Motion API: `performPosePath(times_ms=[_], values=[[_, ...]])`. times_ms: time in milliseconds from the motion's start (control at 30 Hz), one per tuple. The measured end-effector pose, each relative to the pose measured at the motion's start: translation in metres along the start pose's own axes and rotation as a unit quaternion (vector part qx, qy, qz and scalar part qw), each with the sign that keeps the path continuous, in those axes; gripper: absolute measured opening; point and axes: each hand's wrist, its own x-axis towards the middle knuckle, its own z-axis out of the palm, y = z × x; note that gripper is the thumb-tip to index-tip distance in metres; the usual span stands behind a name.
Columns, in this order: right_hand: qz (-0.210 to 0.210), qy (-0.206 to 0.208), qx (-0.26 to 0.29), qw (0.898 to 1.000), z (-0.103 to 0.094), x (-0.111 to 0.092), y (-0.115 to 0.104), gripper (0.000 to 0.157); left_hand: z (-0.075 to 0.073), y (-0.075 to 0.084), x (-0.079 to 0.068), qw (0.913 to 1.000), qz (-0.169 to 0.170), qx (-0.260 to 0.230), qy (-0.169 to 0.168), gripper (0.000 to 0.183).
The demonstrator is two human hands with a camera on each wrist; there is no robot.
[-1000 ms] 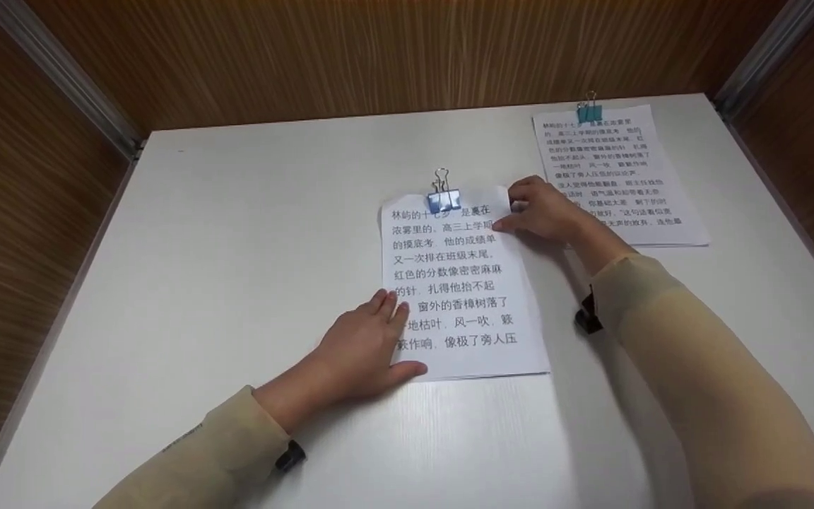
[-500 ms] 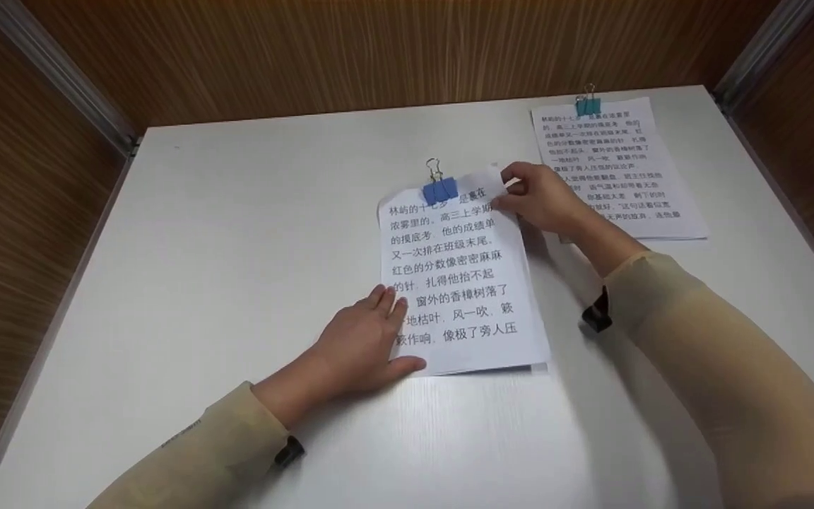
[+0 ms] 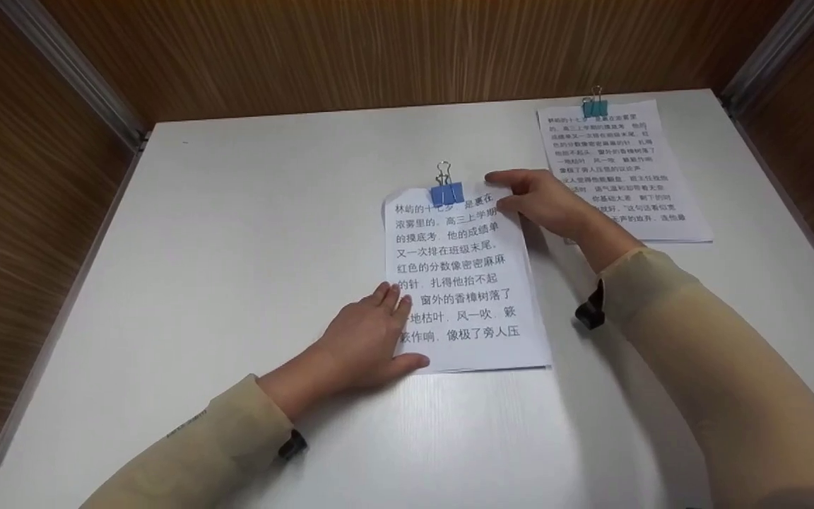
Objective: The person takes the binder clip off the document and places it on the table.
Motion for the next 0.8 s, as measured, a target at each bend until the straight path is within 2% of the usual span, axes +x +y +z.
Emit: performPosePath(times_ms=[133, 300, 533, 800], values=[[0.006, 0.0, 0.042, 0.999, 0.002, 0.002, 0.003, 0.056, 0.001, 0.0, -0.001, 1.0, -0.001, -0.005, 0.002, 0.095], [0.008, 0.025, 0.091, 0.995, 0.004, 0.002, 0.003, 0.055, 0.002, -0.002, 0.0, 0.9998, 0.0, -0.006, 0.018, 0.094], [-0.028, 0.046, 0.148, 0.988, 0.006, -0.008, -0.001, 0.054, 0.0, -0.002, -0.001, 0.9998, -0.003, 0.013, 0.014, 0.095], [-0.06, 0.058, 0.15, 0.985, 0.006, -0.022, -0.009, 0.053, -0.009, -0.008, -0.006, 0.9994, 0.007, 0.014, 0.031, 0.088]])
